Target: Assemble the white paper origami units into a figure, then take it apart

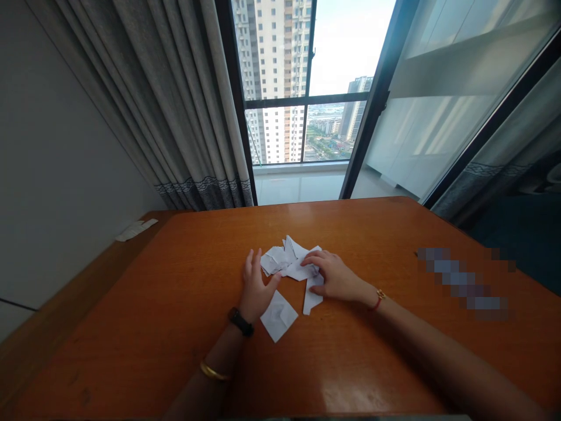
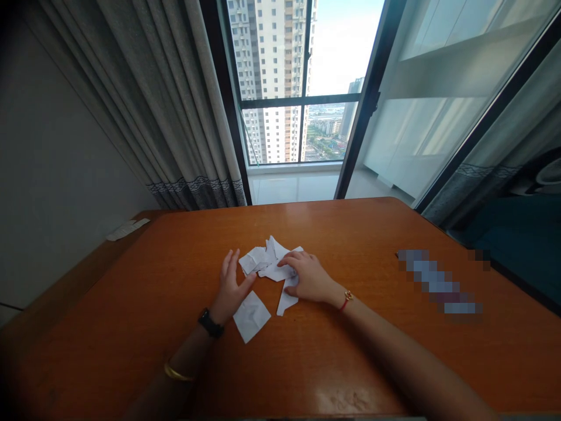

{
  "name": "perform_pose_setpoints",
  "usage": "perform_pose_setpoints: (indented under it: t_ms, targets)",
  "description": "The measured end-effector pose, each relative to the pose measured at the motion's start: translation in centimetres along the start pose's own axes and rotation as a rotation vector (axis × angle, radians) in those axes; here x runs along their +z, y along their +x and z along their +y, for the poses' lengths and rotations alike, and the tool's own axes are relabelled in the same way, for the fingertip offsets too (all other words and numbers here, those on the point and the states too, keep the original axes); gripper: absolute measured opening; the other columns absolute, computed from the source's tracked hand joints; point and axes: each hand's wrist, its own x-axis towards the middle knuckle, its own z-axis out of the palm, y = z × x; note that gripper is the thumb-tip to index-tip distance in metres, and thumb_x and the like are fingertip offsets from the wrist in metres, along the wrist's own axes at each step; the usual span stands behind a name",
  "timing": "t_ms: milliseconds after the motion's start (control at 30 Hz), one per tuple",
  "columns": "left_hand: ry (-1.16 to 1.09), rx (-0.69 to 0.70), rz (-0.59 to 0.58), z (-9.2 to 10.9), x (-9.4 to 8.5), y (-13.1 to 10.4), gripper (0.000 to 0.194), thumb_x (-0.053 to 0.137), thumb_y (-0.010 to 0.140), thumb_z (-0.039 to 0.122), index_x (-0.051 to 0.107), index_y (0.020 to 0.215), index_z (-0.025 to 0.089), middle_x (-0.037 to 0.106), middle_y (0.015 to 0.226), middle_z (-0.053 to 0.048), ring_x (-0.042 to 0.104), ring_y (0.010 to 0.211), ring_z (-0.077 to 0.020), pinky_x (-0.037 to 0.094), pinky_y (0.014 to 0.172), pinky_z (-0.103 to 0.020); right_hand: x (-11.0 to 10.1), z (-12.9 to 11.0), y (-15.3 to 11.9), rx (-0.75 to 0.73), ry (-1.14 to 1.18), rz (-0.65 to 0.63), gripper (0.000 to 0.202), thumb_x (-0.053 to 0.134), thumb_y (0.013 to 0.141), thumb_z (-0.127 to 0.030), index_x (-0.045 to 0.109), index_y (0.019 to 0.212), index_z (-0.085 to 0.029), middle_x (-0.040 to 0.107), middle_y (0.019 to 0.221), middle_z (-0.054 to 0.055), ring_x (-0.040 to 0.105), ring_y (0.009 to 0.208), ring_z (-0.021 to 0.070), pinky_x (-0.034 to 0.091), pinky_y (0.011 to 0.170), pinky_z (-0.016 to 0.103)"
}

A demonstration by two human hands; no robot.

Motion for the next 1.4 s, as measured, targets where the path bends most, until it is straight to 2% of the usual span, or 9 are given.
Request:
perform_pose_setpoints:
  t_ms: [133, 233, 467, 667, 800, 967, 1200, 1300, 1400]
  targets:
    - [0.198, 0.066, -0.348, -0.2, -0.8, -0.1, 0.105, 0.068, 0.064, 0.061, 0.016, 0.147, 0.024, 0.002, 0.155, -0.014, 0.001, 0.141, -0.037, 0.001, 0.109, -0.059, -0.1, 0.8, -1.9, 0.007, -0.046, -0.086, 0.083, 0.085, 0.045, -0.045, 0.054, 0.12, -0.028, 0.049, 0.12, 0.009, 0.046, 0.107, 0.0299, 0.037, 0.091, 0.042]
    - [0.294, 0.15, -0.58, 0.0, -1.5, 0.1, 0.129, 0.077, 0.044, 0.066, 0.009, 0.148, 0.032, -0.003, 0.156, -0.012, -0.006, 0.139, -0.0426, -0.007, 0.102, -0.068, 1.4, 1.0, -2.0, 0.092, -0.089, 0.0, 0.072, 0.08, 0.056, -0.047, 0.054, 0.119, -0.026, 0.049, 0.117, 0.01, 0.046, 0.104, 0.0287, 0.038, 0.09, 0.041]
    - [0.509, 0.011, -0.058, 0.4, -1.2, 0.9, 0.086, 0.056, 0.079, 0.054, 0.015, 0.147, 0.021, 0.008, 0.154, -0.017, 0.012, 0.139, -0.0365, 0.003, 0.104, -0.067, 2.3, 2.2, 1.7, 0.185, -0.171, 0.251, 0.048, 0.064, 0.077, -0.048, 0.056, 0.115, -0.02, 0.053, 0.115, 0.012, 0.046, 0.105, 0.0278, 0.036, 0.09, 0.04]
    - [0.485, -0.034, -0.366, -1.3, -2.4, 1.2, 0.111, 0.074, 0.057, 0.059, 0.017, 0.147, 0.028, 0.008, 0.154, -0.018, 0.012, 0.138, -0.044, 0.005, 0.098, -0.073, 1.4, 3.6, 3.2, 0.171, -0.163, 0.021, 0.065, 0.077, 0.06, -0.051, 0.057, 0.116, -0.024, 0.056, 0.118, 0.011, 0.046, 0.109, 0.0315, 0.033, 0.089, 0.044]
    - [0.504, 0.008, -0.11, -0.7, -1.9, 1.1, 0.09, 0.07, 0.069, 0.048, 0.027, 0.144, 0.022, 0.015, 0.153, -0.018, 0.015, 0.138, -0.0403, 0.001, 0.102, -0.07, 1.1, 4.3, 3.1, 0.219, -0.039, 0.039, 0.039, 0.077, 0.06, -0.045, 0.064, 0.086, -0.02, 0.062, 0.094, 0.006, 0.052, 0.092, 0.0244, 0.036, 0.079, 0.037]
    - [-0.081, 0.156, -0.112, 1.5, -0.7, 0.2, 0.062, 0.066, 0.076, 0.039, 0.044, 0.132, 0.024, 0.043, 0.14, -0.012, 0.035, 0.132, -0.0293, 0.022, 0.11, -0.049, -1.2, 3.1, 2.5, 0.222, 0.674, 0.007, 0.036, 0.068, 0.071, -0.05, 0.061, 0.078, -0.015, 0.055, 0.067, -0.001, 0.048, 0.063, 0.0119, 0.035, 0.059, 0.025]
    - [-1.067, -0.253, -0.579, 2.7, 0.2, -1.0, 0.082, 0.075, 0.064, 0.053, 0.039, 0.132, 0.026, 0.038, 0.142, -0.013, 0.049, 0.122, -0.0292, 0.038, 0.101, -0.041, -0.4, -1.5, 1.5, 0.158, 1.276, -0.083, 0.034, 0.073, 0.07, -0.043, 0.06, 0.085, -0.016, 0.06, 0.075, 0.0, 0.054, 0.067, 0.0114, 0.041, 0.063, 0.025]
    - [-1.289, -0.586, -0.826, 2.9, -0.4, -0.8, 0.079, 0.049, 0.07, 0.076, 0.048, 0.125, 0.019, 0.049, 0.133, -0.016, 0.06, 0.108, -0.0314, 0.049, 0.085, -0.039, 1.3, -2.5, 1.4, -0.036, 1.203, -0.032, 0.029, 0.072, 0.072, -0.04, 0.061, 0.085, -0.017, 0.061, 0.088, 0.002, 0.056, 0.084, 0.0155, 0.044, 0.079, 0.031]
    - [-1.295, -0.819, -0.905, 2.8, -0.9, -0.7, 0.059, 0.053, 0.081, 0.06, 0.056, 0.112, 0.009, 0.061, 0.115, -0.018, 0.066, 0.094, -0.0255, 0.053, 0.074, -0.031, 2.2, -2.2, 1.8, -0.155, 0.915, 0.048, 0.021, 0.069, 0.076, -0.035, 0.063, 0.086, -0.018, 0.059, 0.098, 0.004, 0.055, 0.092, 0.0173, 0.044, 0.085, 0.032]
